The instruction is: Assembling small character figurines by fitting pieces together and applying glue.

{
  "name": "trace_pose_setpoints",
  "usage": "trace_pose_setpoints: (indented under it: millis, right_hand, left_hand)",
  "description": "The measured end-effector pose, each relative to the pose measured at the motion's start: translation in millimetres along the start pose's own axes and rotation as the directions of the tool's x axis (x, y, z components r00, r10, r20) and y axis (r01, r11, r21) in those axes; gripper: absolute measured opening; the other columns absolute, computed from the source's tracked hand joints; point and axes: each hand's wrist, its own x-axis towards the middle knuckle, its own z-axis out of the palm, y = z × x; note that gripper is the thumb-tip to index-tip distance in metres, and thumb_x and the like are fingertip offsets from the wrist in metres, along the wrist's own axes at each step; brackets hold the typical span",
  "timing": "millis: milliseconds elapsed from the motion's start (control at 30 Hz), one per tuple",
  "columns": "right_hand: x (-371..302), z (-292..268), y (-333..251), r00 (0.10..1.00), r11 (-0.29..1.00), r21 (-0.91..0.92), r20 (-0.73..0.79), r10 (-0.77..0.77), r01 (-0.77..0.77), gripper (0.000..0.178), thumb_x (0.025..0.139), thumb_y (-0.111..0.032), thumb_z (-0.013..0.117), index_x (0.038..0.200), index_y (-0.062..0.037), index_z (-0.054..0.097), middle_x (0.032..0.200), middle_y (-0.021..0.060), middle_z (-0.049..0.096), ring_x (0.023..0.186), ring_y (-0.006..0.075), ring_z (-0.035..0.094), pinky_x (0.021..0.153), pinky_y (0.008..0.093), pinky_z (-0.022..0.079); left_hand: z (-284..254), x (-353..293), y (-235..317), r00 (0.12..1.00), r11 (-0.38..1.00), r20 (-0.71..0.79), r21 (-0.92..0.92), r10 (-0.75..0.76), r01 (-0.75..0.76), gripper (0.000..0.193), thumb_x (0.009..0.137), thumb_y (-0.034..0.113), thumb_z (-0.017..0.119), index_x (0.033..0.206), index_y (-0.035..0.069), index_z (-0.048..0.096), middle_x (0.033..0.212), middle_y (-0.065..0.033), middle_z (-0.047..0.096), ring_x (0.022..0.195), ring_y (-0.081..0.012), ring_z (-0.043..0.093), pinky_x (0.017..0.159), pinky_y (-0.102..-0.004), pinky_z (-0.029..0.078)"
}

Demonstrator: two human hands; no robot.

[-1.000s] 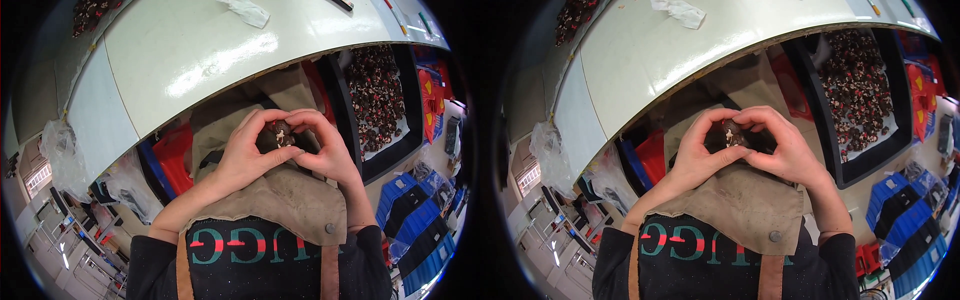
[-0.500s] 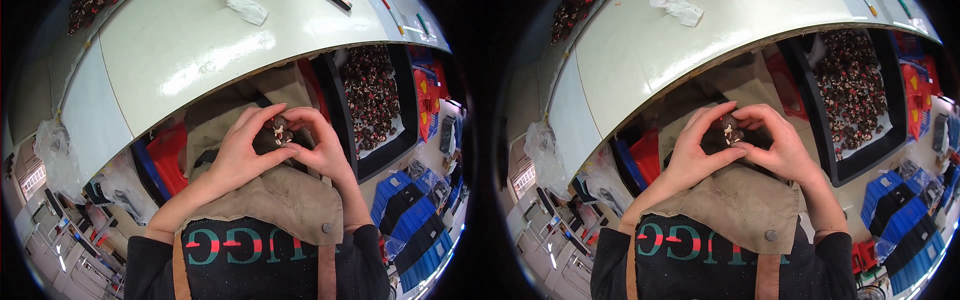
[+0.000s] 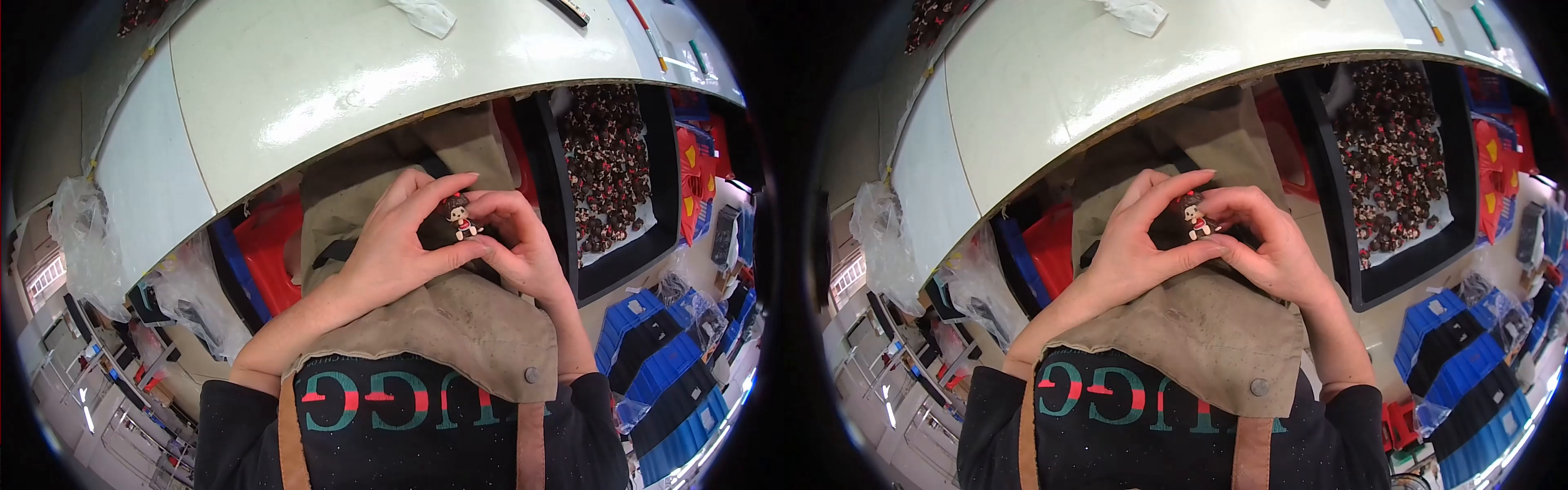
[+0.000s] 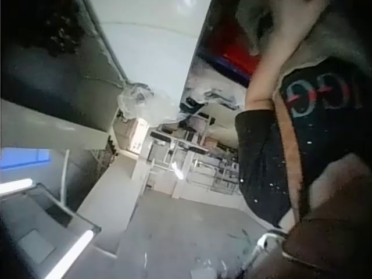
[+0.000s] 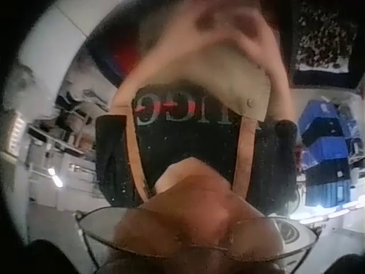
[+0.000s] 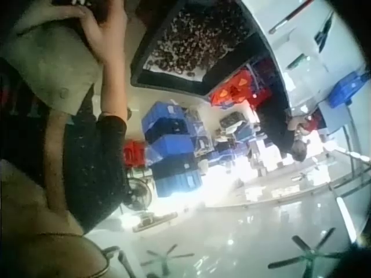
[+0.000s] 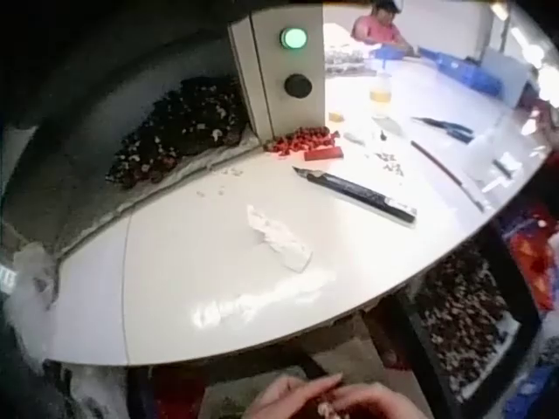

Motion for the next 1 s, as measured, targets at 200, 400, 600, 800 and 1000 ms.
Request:
trace_pose_setpoints:
  millis: [200,400,600,800,1000]
  right_hand:
    - [-1.6,5.6,1.0,0.999,0.996,0.088,-0.032,-0.024,0.027,0.019,0.087,0.000,0.059,0.104,-0.0010,0.050,0.114,0.0111,0.055,0.099,0.0140,0.057,0.086,0.0290,0.047]
    - [-2.5,-13.5,8.5,0.984,0.920,0.363,-0.039,0.172,-0.147,0.020,0.087,0.004,0.056,0.101,-0.0049,0.045,0.112,0.0110,0.056,0.100,0.0181,0.059,0.086,0.0306,0.048]
    - [-9.1,-96.7,23.2,0.759,0.994,0.102,-0.650,0.040,0.035,0.025,0.091,-0.011,0.057,0.113,-0.0063,0.045,0.115,0.0115,0.057,0.101,0.0185,0.059,0.086,0.0297,0.045]
    - [-19.7,-135.2,33.2,0.583,0.989,-0.138,-0.808,-0.085,-0.047,0.028,0.091,-0.012,0.057,0.117,-0.0023,0.050,0.113,0.0057,0.058,0.105,0.0134,0.055,0.087,0.0274,0.043]
    - [31.1,-55.3,14.8,0.858,0.995,-0.103,-0.511,-0.049,-0.004,0.014,0.093,-0.012,0.054,0.103,-0.0016,0.055,0.090,0.0043,0.061,0.083,0.0094,0.057,0.075,0.0234,0.046]
  left_hand:
    - [0.4,-1.8,0.1,0.999,0.999,0.024,-0.001,-0.036,0.036,0.060,0.072,0.021,0.079,0.126,0.011,0.055,0.097,-0.0049,0.049,0.090,-0.0150,0.050,0.080,-0.0259,0.043]
    - [4.3,6.9,-3.2,0.994,0.996,-0.066,0.017,0.088,-0.087,0.064,0.071,0.016,0.078,0.128,0.006,0.050,0.092,-0.0069,0.049,0.083,-0.0176,0.049,0.075,-0.0278,0.044]
    - [5.0,7.4,0.0,0.994,0.982,-0.086,-0.182,-0.064,0.048,0.047,0.080,-0.003,0.060,0.126,0.004,0.051,0.097,-0.0058,0.049,0.078,-0.0115,0.046,0.074,-0.0224,0.041]
    - [-15.4,8.4,20.1,0.999,0.994,0.043,-0.109,0.023,-0.018,0.041,0.081,-0.009,0.050,0.121,0.003,0.055,0.102,-0.0065,0.050,0.076,-0.0102,0.045,0.074,-0.0206,0.040]
    - [-81.8,-3.8,85.6,0.996,0.975,0.088,-0.221,0.030,-0.010,0.035,0.082,-0.005,0.054,0.117,0.002,0.059,0.099,-0.0090,0.058,0.092,-0.0160,0.057,0.082,-0.0270,0.045]
